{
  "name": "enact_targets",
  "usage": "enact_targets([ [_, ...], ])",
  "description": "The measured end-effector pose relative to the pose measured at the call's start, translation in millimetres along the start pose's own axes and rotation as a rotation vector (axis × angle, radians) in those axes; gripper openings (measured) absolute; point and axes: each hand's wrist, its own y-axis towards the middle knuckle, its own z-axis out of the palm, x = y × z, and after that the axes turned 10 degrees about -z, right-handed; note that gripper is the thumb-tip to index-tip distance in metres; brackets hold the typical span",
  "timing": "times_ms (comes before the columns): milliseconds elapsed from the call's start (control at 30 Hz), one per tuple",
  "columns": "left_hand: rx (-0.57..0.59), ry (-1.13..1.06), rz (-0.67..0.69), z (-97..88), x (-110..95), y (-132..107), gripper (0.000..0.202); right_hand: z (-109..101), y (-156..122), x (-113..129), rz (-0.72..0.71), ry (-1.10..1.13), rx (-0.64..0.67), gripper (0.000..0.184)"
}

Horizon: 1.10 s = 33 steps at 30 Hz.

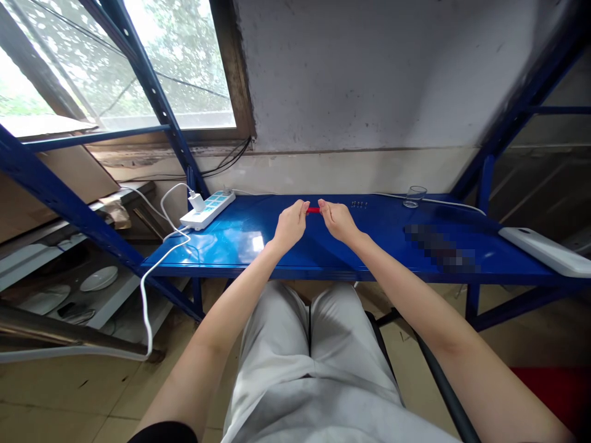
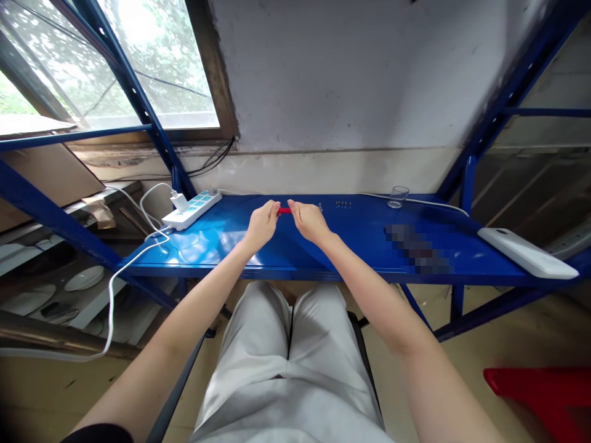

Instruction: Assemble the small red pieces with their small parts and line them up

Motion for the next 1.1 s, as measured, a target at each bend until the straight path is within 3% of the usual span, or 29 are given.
enact_targets([
  [233, 0.297, -0.324, -0.400, -9.7, -6.0, 5.1, 0.048, -5.7, -3.0, -7.6, -0.017, -0.029, 0.079, 0.056],
  [367, 0.325, -0.458, -0.501, -17.3, -6.1, 8.3, 0.049, -12.2, -6.0, -5.6, -0.044, -0.036, 0.181, 0.043],
  [567, 0.342, -0.374, -0.452, -21.8, 0.9, 10.0, 0.041, -19.3, -16.0, -12.3, -0.138, -0.134, 0.250, 0.025],
  [800, 0.340, -0.297, -0.348, -13.5, 9.0, 6.7, 0.026, -20.8, -20.5, -12.1, -0.176, -0.240, 0.249, 0.029],
  [1100, 0.188, -0.285, -0.326, -16.7, 9.0, 10.6, 0.014, -25.1, -19.5, -25.1, -0.079, -0.188, 0.181, 0.030],
])
